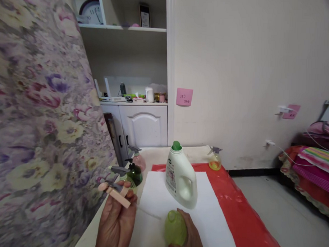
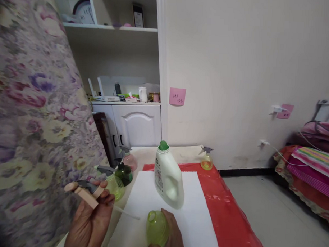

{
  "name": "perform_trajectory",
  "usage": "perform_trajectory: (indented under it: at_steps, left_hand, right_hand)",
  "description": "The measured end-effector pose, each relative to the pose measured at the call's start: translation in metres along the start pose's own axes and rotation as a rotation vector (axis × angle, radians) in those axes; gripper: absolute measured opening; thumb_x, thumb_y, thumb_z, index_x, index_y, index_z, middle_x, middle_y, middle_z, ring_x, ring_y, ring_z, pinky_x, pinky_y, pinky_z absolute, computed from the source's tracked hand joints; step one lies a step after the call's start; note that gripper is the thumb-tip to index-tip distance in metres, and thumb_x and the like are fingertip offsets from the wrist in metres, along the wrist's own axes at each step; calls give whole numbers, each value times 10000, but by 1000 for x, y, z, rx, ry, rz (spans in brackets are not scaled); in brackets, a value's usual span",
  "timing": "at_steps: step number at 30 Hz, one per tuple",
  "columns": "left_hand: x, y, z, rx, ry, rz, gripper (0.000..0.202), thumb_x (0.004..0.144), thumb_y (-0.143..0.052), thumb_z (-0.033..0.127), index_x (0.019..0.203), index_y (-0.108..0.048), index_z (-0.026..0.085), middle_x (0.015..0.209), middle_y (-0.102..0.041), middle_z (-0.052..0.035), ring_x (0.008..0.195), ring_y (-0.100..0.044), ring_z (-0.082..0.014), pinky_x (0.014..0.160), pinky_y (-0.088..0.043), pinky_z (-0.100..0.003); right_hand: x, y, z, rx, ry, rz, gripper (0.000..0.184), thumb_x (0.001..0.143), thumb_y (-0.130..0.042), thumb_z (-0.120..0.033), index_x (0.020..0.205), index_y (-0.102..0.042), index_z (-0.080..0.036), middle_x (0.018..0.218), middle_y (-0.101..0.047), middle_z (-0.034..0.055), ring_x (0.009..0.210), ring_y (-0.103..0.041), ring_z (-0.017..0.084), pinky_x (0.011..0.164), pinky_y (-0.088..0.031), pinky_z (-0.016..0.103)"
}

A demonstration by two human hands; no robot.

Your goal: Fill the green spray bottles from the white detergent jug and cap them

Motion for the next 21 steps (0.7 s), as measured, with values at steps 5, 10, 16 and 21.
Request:
perform_trajectory:
  at_steps: [5,10,16,21]
  left_hand:
    - [-11,-14,-18,47,54,-7,302,730,-759,163,1018,-697,228,989,-748,-3,797,-695,-103,770,-583,-169]
    - [-28,-25,-45,158,180,-58,391,676,-820,225,1041,-683,257,998,-751,4,933,-693,-131,821,-548,-163]
    - [-38,-12,-73,543,235,-158,452,577,-864,320,977,-694,196,953,-781,-71,921,-706,-239,811,-549,-285]
    - [-36,11,-90,675,252,-124,490,491,-878,384,919,-723,202,914,-800,-84,934,-709,-302,835,-548,-368]
  right_hand:
    - [1,0,-4,20,-35,-36,882,450,-678,-71,1304,-471,-147,1343,-578,172,1282,-496,382,1124,-343,545]
    - [1,-6,7,42,17,-12,907,439,-704,-91,1305,-451,-187,1318,-588,147,1264,-506,383,1103,-366,539]
    - [1,-8,17,126,51,11,934,437,-698,-79,1318,-422,-220,1307,-575,111,1238,-526,342,1075,-409,486]
    - [5,-3,6,299,181,-5,863,534,-696,-261,1350,-417,-246,1345,-541,106,1272,-496,326,1060,-418,456]
Point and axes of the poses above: each hand's wrist, its own x-axis towards the middle knuckle, its own y-axis out of the back of the hand, z = x × y, the point moved 2 cm from there along x, towards the middle knuckle
